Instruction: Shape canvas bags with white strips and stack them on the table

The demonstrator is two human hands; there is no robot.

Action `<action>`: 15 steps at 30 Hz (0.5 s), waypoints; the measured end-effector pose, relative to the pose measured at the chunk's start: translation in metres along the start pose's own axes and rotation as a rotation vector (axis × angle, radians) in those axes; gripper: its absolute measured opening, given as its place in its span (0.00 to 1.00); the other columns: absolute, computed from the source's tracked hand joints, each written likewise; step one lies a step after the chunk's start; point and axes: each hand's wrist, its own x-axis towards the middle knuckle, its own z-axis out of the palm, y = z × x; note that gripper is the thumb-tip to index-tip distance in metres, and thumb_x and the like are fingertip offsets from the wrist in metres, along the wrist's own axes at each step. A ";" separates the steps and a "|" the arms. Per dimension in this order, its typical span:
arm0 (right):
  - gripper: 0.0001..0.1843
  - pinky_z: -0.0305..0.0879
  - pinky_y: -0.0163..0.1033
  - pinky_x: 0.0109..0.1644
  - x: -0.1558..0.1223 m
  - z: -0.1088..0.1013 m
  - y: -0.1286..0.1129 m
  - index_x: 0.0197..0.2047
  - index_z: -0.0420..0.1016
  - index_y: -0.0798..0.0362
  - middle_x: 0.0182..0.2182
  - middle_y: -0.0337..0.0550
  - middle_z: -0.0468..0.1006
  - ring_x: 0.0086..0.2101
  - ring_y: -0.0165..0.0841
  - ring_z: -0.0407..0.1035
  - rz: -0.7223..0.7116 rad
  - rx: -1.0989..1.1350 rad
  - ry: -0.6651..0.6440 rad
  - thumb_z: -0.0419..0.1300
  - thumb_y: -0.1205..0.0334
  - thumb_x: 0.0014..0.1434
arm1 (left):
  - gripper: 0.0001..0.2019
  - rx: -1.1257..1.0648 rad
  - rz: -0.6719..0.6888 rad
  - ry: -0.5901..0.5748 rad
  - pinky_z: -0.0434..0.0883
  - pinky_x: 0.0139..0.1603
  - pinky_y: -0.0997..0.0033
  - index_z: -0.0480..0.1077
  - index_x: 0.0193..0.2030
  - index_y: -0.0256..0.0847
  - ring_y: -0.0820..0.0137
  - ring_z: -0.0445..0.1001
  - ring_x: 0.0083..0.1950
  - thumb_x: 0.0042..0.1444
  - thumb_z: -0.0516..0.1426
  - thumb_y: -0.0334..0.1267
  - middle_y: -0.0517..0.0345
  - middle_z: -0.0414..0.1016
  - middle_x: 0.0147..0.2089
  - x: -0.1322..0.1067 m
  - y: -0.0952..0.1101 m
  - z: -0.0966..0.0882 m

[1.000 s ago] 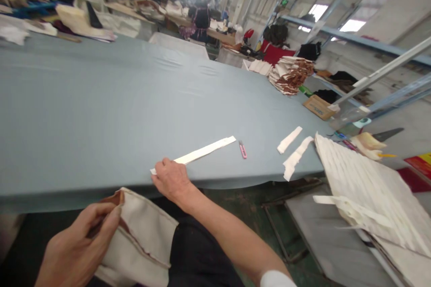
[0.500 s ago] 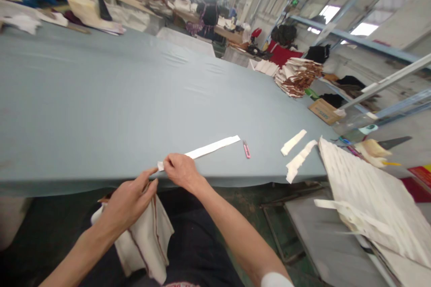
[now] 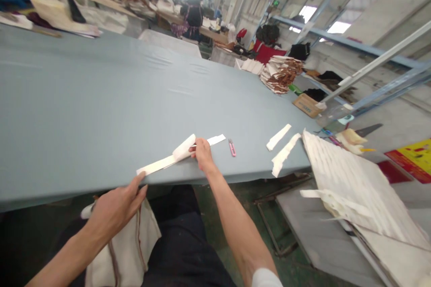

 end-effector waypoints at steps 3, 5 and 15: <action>0.21 0.84 0.53 0.57 0.023 -0.032 -0.017 0.66 0.79 0.54 0.60 0.51 0.82 0.53 0.43 0.82 0.047 0.176 0.123 0.68 0.51 0.77 | 0.30 0.017 0.010 0.006 0.85 0.42 0.50 0.70 0.78 0.34 0.38 0.93 0.44 0.78 0.44 0.45 0.38 0.91 0.37 0.003 -0.003 0.001; 0.22 0.84 0.54 0.58 0.037 -0.050 -0.028 0.67 0.78 0.53 0.62 0.52 0.82 0.55 0.44 0.81 0.065 0.280 0.189 0.69 0.51 0.77 | 0.31 0.019 0.014 0.014 0.84 0.38 0.52 0.71 0.77 0.33 0.38 0.93 0.41 0.78 0.44 0.46 0.40 0.91 0.34 0.005 -0.005 0.004; 0.23 0.83 0.57 0.60 0.086 -0.107 -0.084 0.68 0.78 0.53 0.64 0.53 0.80 0.57 0.46 0.80 0.010 0.560 0.396 0.69 0.51 0.77 | 0.33 0.043 -0.027 0.044 0.79 0.32 0.55 0.69 0.78 0.34 0.39 0.92 0.36 0.77 0.43 0.48 0.44 0.88 0.29 0.003 -0.011 0.020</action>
